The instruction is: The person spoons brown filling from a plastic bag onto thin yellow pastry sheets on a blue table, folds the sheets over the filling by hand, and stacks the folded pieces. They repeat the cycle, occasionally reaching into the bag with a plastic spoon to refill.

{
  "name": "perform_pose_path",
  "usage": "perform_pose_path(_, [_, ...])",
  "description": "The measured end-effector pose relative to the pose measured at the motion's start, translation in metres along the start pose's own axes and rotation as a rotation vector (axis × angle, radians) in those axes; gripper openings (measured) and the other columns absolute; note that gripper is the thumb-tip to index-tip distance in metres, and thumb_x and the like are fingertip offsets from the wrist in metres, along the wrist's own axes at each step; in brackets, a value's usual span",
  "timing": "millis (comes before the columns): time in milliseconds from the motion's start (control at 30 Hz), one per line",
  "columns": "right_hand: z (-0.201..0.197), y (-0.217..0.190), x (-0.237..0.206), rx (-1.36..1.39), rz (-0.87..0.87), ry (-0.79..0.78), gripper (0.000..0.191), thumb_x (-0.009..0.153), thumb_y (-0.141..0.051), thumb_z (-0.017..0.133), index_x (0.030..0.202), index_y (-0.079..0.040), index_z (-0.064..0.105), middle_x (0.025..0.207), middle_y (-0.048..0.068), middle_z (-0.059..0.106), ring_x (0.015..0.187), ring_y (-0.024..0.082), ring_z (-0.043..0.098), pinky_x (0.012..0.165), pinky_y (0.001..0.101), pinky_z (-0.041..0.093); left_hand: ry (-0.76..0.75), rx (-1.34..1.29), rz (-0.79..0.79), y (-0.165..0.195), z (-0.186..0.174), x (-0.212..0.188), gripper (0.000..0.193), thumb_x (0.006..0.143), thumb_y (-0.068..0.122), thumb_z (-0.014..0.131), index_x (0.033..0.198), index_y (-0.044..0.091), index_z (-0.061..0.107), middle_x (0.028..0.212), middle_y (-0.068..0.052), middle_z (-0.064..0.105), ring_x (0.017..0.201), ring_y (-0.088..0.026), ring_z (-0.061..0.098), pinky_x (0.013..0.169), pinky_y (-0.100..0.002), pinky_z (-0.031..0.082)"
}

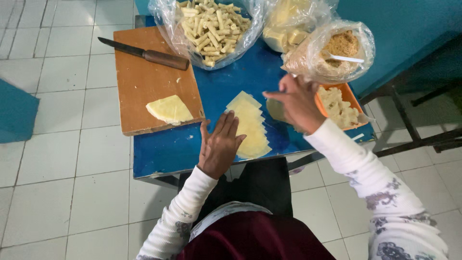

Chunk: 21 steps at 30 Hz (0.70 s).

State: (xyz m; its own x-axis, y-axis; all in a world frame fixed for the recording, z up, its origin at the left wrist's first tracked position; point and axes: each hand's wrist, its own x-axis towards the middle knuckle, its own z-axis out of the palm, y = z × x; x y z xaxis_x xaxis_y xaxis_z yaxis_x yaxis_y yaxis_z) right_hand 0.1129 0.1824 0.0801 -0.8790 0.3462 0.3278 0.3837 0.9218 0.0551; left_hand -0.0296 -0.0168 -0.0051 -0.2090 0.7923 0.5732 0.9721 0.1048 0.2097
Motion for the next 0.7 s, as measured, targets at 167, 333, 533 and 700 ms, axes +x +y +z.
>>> perform_pose_path(167, [-0.060, 0.085, -0.021, -0.172, 0.122, 0.478, 0.025, 0.094, 0.005, 0.071, 0.116, -0.006, 0.072, 0.106, 0.013, 0.065, 0.097, 0.032, 0.062, 0.082, 0.0446, 0.049, -0.029, -0.030, -0.033, 0.002, 0.000, 0.003, 0.043, 0.098, 0.030, 0.066, 0.129, 0.000, 0.062, 0.141, -0.018, 0.059, 0.133, -0.030, 0.052, 0.105, -0.054, 0.035])
perform_pose_path(333, [-0.060, 0.109, -0.015, -0.104, 0.277, 0.359, 0.006, 0.096, -0.004, 0.076, 0.102, -0.005, 0.075, 0.096, 0.017, 0.069, 0.086, 0.036, 0.068, 0.077, 0.0464, 0.053, 0.014, -0.128, -0.066, 0.006, -0.007, 0.005, 0.042, 0.097, 0.022, 0.065, 0.130, -0.002, 0.060, 0.134, -0.022, 0.056, 0.121, -0.035, 0.054, 0.098, -0.047, 0.042])
perform_pose_path(533, [-0.051, 0.104, -0.022, -0.021, 0.242, 0.386, 0.004, 0.095, -0.003, 0.075, 0.099, -0.002, 0.076, 0.094, 0.017, 0.070, 0.087, 0.036, 0.069, 0.078, 0.0448, 0.054, 0.066, -0.243, -0.214, 0.017, -0.023, -0.009, 0.033, 0.094, 0.021, 0.071, 0.119, 0.001, 0.061, 0.113, -0.015, 0.057, 0.101, -0.034, 0.055, 0.084, -0.043, 0.045])
perform_pose_path(700, [-0.043, 0.101, -0.031, 0.108, 0.322, 0.357, 0.007, 0.099, -0.002, 0.073, 0.103, -0.003, 0.079, 0.100, 0.018, 0.073, 0.084, 0.033, 0.070, 0.075, 0.0400, 0.054, 0.068, -0.242, -0.263, 0.027, -0.025, -0.028, 0.031, 0.085, 0.025, 0.076, 0.102, 0.005, 0.058, 0.101, -0.012, 0.055, 0.093, -0.032, 0.053, 0.076, -0.044, 0.041])
